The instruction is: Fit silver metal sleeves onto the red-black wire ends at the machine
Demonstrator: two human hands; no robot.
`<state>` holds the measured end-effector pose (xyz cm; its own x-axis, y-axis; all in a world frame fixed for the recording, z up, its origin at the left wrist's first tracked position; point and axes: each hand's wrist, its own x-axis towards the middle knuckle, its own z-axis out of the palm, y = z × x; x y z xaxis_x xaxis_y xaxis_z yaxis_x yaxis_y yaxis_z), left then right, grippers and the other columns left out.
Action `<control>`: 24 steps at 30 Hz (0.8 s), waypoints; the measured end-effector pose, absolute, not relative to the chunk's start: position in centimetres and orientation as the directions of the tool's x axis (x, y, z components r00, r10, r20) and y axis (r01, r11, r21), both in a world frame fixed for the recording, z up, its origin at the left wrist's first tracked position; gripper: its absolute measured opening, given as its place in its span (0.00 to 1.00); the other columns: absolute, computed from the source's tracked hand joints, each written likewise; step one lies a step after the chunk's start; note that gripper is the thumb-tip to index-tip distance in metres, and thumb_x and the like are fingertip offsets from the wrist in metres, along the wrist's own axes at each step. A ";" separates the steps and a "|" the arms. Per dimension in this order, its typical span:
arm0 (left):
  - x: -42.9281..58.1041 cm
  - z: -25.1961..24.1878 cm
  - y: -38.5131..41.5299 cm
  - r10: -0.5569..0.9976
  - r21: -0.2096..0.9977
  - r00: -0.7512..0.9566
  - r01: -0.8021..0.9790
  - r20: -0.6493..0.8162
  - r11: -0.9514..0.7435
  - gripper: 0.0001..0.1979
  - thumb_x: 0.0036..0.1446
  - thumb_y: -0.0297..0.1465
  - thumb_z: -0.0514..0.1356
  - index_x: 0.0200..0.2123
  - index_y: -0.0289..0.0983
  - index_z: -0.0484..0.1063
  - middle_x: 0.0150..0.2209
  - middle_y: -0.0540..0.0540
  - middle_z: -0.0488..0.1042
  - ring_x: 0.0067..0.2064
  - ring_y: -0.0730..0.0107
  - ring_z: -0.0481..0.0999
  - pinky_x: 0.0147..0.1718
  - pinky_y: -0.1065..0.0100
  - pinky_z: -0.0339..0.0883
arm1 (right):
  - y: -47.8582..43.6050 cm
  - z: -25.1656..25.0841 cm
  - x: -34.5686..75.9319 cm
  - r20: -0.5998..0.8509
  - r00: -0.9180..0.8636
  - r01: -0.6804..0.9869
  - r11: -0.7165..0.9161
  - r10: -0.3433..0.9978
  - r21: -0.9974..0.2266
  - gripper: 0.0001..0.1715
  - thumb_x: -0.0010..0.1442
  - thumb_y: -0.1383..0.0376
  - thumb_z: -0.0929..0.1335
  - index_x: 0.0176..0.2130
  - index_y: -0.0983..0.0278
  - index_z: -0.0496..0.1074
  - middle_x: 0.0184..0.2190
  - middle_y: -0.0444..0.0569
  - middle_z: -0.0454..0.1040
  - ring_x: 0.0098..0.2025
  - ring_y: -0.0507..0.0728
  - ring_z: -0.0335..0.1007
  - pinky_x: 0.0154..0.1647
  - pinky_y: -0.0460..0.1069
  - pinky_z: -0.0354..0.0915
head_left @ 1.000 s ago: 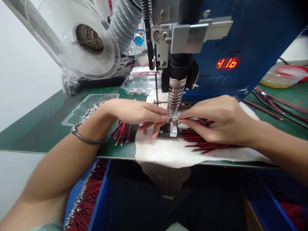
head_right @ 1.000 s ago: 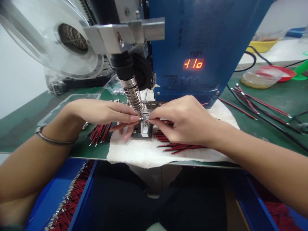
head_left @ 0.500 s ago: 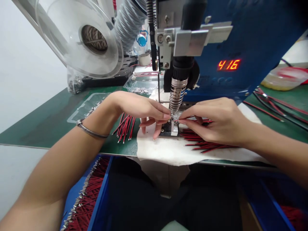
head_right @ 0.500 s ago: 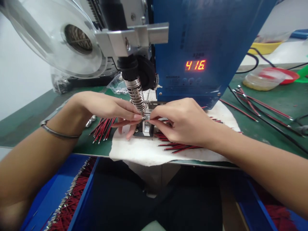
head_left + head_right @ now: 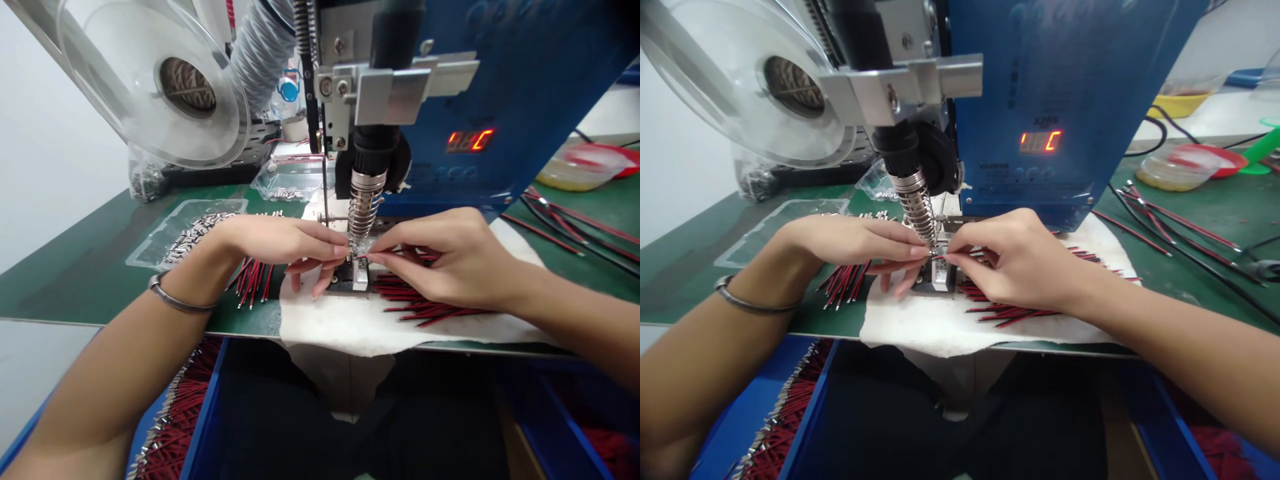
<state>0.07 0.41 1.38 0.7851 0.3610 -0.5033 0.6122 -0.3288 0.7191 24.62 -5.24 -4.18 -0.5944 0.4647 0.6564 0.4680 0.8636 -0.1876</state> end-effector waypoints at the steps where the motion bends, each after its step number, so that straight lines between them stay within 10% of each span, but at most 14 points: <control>1: 0.0 1.3 0.3 0.366 0.718 0.789 0.607 -0.493 -0.342 0.20 0.76 0.37 0.48 0.31 0.38 0.69 0.29 0.46 0.78 0.27 0.72 0.67 0.30 0.71 0.66 | -5.3 -4.1 24.5 0.652 -0.580 0.469 0.855 0.488 -0.222 0.07 0.67 0.69 0.71 0.37 0.60 0.81 0.27 0.44 0.83 0.22 0.53 0.75 0.26 0.48 0.69; 24: 0.0 0.2 0.3 0.382 0.785 0.827 0.536 -0.413 -0.312 0.22 0.75 0.36 0.49 0.27 0.38 0.68 0.25 0.47 0.74 0.26 0.71 0.67 0.28 0.68 0.61 | -5.8 -4.1 23.7 0.506 -0.447 0.524 0.674 0.738 -0.521 0.08 0.67 0.66 0.74 0.34 0.60 0.81 0.21 0.41 0.78 0.18 0.51 0.68 0.14 0.48 0.57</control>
<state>0.04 0.30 0.20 0.8268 0.3822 -0.4128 0.5358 -0.3116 0.7848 23.73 -5.84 -4.07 -0.4467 0.7379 0.5060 0.5238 0.6741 -0.5208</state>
